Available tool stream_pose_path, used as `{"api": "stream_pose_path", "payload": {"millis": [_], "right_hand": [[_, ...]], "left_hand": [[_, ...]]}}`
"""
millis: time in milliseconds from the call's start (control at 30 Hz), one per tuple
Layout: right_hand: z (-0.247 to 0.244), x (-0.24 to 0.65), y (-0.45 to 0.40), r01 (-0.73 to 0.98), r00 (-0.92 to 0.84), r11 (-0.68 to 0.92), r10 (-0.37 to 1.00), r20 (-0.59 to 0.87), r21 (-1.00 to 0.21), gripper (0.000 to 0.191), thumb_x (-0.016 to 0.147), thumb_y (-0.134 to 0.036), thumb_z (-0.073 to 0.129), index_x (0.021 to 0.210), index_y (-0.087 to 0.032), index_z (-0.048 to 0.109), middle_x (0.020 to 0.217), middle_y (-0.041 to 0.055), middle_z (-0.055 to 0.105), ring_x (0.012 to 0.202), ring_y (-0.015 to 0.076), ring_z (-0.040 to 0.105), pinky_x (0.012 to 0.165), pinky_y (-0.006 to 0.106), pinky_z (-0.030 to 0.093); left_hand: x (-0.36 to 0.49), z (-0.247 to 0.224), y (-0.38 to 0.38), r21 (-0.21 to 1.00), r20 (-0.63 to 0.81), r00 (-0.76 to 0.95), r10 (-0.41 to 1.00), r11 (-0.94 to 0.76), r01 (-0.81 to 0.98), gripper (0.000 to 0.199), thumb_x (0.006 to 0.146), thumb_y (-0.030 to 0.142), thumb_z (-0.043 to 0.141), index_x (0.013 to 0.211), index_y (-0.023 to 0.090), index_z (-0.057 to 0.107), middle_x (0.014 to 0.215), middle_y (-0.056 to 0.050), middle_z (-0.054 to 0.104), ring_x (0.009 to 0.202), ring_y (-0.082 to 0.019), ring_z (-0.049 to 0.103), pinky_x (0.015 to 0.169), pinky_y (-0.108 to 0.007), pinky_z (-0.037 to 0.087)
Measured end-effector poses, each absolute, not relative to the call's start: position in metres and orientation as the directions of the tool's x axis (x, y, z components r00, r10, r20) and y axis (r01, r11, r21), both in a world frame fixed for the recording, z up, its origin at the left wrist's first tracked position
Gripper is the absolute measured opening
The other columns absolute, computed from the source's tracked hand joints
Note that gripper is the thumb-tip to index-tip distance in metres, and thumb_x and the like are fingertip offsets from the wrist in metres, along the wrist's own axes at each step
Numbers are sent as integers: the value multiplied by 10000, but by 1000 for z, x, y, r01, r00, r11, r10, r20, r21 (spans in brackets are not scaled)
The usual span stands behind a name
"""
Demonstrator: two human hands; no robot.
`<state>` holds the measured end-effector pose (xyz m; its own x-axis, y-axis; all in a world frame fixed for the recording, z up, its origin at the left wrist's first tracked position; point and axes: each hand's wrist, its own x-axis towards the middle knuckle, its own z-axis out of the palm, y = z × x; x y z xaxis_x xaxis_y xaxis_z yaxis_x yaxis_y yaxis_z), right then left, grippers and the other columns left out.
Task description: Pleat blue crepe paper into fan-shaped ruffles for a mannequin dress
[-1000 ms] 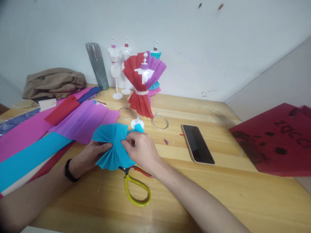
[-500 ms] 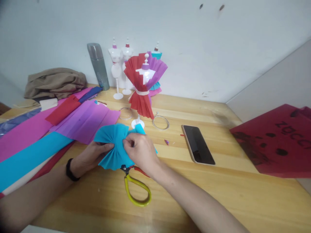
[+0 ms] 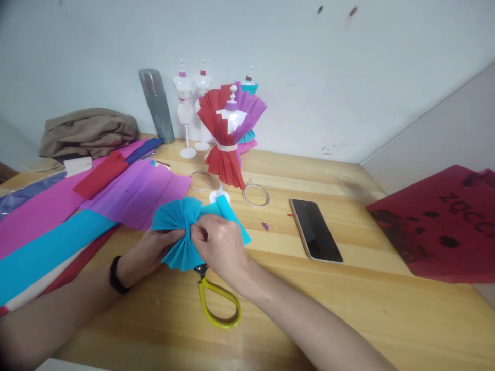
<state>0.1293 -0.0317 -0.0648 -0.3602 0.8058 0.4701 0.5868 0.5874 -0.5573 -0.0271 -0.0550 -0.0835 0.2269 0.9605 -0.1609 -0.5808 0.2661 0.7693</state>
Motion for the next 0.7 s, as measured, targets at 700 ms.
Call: {"api": "stream_pose_path", "payload": {"millis": [700], "right_hand": [[-54,128,-35,477,-376,452,880,289,-754,305,814,-227,549,519,-194,477,500,-46,446,481,88,398,479,229,314]], "left_hand": [[-26,-81,-56,790,-181,164,970,243,-562,284,672,241,808,926,153,717,954,-86,752,927,-273,696,882,-442,535]]}}
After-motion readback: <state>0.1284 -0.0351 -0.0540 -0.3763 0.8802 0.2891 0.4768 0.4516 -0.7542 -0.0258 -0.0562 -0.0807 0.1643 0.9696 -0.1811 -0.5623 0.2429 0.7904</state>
